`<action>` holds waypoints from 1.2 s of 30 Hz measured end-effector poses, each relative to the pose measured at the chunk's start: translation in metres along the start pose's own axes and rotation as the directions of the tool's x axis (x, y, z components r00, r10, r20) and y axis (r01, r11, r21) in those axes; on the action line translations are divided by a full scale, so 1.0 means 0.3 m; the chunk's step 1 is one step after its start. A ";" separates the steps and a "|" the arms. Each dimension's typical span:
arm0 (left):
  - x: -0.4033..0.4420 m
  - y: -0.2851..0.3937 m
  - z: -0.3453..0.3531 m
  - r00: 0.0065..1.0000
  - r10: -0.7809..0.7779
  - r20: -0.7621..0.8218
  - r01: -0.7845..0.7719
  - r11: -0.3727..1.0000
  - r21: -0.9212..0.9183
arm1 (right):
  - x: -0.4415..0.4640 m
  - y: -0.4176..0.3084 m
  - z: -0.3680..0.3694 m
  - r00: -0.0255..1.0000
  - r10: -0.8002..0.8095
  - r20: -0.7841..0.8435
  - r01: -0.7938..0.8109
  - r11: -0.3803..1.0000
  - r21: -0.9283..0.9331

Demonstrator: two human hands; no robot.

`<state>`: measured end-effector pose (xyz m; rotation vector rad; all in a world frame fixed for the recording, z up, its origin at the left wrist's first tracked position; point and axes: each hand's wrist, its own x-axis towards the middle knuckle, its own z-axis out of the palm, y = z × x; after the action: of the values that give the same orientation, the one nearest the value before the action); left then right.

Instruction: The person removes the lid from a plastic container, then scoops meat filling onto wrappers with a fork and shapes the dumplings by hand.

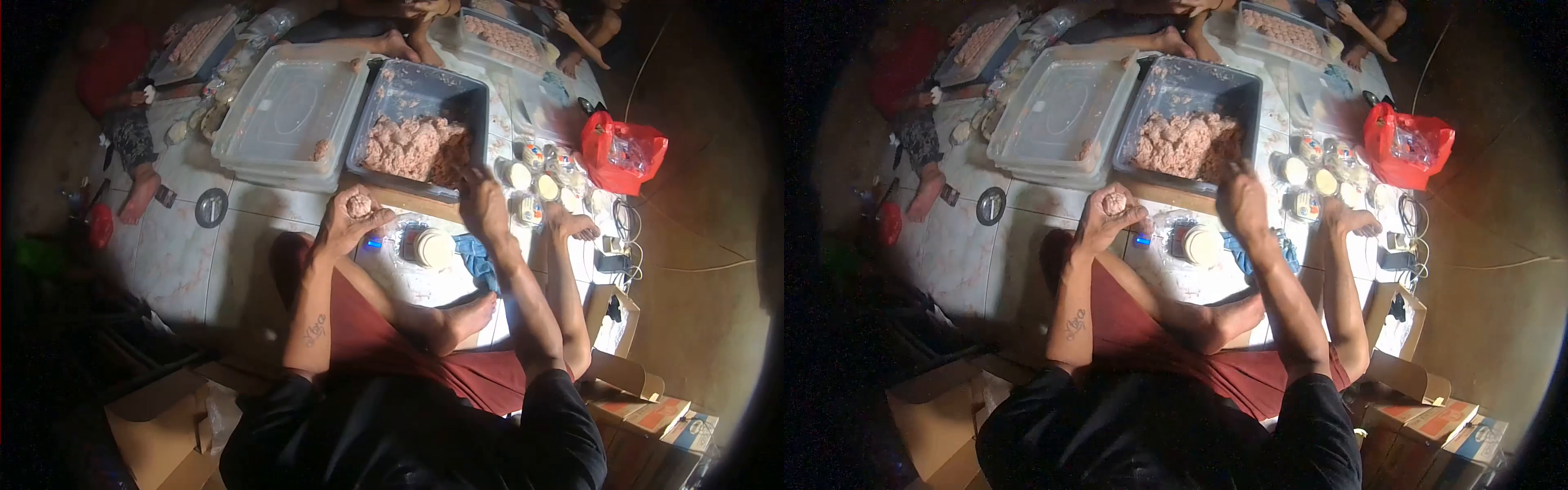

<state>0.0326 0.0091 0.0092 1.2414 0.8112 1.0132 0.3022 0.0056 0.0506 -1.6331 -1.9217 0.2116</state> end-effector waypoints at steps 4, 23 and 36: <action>0.044 -0.148 -0.094 0.971 0.121 -0.205 -0.037 0.928 0.372 | -0.124 -0.059 0.288 0.919 -0.092 0.384 0.111 0.993 -0.027; 0.113 -0.349 -0.164 0.954 0.099 -0.284 0.001 0.943 0.333 | -0.216 -0.118 0.604 0.713 -0.006 0.701 0.222 0.951 -0.217; 0.100 -0.289 -0.167 0.964 0.028 -0.264 0.061 0.944 0.324 | -0.236 -0.096 0.603 0.747 -0.043 0.664 0.285 0.922 -0.261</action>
<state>0.0121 0.0530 -0.0834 1.3941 1.2385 1.0730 0.1857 -0.0213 -0.1051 -1.7336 -2.7628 0.4328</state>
